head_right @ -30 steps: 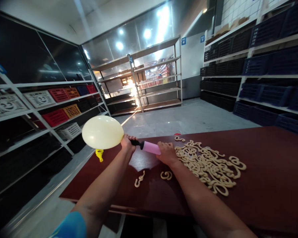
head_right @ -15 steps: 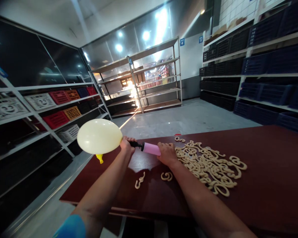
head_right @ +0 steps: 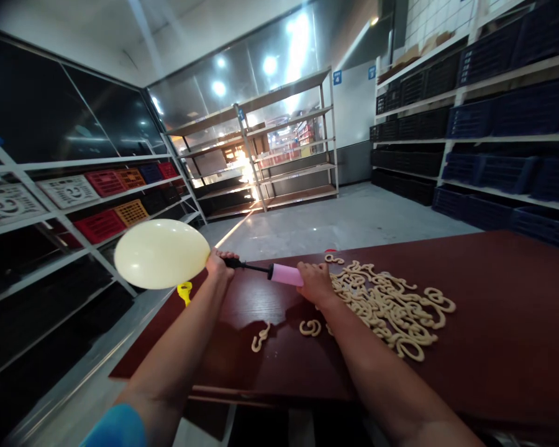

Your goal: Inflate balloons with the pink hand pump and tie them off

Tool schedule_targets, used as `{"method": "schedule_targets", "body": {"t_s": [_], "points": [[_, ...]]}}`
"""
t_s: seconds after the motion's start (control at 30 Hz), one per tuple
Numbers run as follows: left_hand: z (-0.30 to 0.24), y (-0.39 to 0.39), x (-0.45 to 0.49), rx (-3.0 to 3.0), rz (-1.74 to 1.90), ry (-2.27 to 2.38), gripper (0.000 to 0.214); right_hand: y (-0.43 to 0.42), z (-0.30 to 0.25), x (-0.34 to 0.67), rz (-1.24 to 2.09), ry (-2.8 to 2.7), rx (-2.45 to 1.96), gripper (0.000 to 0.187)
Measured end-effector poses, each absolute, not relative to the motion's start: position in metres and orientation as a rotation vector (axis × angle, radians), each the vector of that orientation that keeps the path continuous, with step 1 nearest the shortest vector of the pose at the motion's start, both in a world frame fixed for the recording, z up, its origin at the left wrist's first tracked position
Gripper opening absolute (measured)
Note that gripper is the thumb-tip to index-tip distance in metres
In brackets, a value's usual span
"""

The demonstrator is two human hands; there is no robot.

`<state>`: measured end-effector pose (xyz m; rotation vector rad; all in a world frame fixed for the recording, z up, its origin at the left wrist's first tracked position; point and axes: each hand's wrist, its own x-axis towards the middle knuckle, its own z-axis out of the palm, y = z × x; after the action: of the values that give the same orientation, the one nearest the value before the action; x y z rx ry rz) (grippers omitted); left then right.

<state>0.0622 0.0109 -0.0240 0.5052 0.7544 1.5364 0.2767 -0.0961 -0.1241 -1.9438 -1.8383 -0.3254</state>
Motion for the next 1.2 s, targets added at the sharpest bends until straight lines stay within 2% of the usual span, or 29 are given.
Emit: {"method": "schedule_targets", "body": {"t_s": [0.13, 0.27, 0.3, 0.43, 0.7, 0.83, 1.03, 1.1, 1.2], "points": [[-0.054, -0.011, 0.089, 0.453, 1.533, 0.730, 0.028, -0.105, -0.115, 0.262, -0.269, -1.954, -1.871, 0.042], [-0.053, -0.025, 0.087, 0.408, 1.531, 0.687, 0.024, -0.119, -0.089, 0.237, -0.372, -1.950, -1.684, 0.074], [-0.050, -0.028, 0.084, 0.398, 1.521, 0.669, 0.024, -0.122, -0.083, 0.230, -0.410, -1.965, -1.628, 0.076], [-0.045, -0.043, 0.078, 0.361, 1.449, 0.635, 0.026, -0.130, -0.067, 0.209, -0.413, -2.081, -1.582, 0.056], [-0.060, -0.061, 0.084, 0.384, 1.317, 0.719, 0.027, -0.160, -0.067, 0.204, -0.394, -2.157, -1.815, 0.033], [-0.072, -0.053, 0.068, 0.421, 1.340, 0.939, 0.023, -0.176, -0.066, 0.244, -0.427, -2.106, -2.004, 0.031], [-0.088, -0.065, 0.058, 0.632, 0.953, 1.033, 0.027, -0.187, -0.080, 0.316, -0.301, -1.885, -2.474, 0.031], [-0.088, -0.076, 0.063, 0.695, 0.863, 1.008, 0.028, -0.186, -0.083, 0.313, -0.301, -1.844, -2.457, 0.031], [-0.086, -0.093, 0.073, 0.765, 0.774, 1.015, 0.030, -0.181, -0.082, 0.282, -0.273, -1.785, -2.137, 0.034]]}}
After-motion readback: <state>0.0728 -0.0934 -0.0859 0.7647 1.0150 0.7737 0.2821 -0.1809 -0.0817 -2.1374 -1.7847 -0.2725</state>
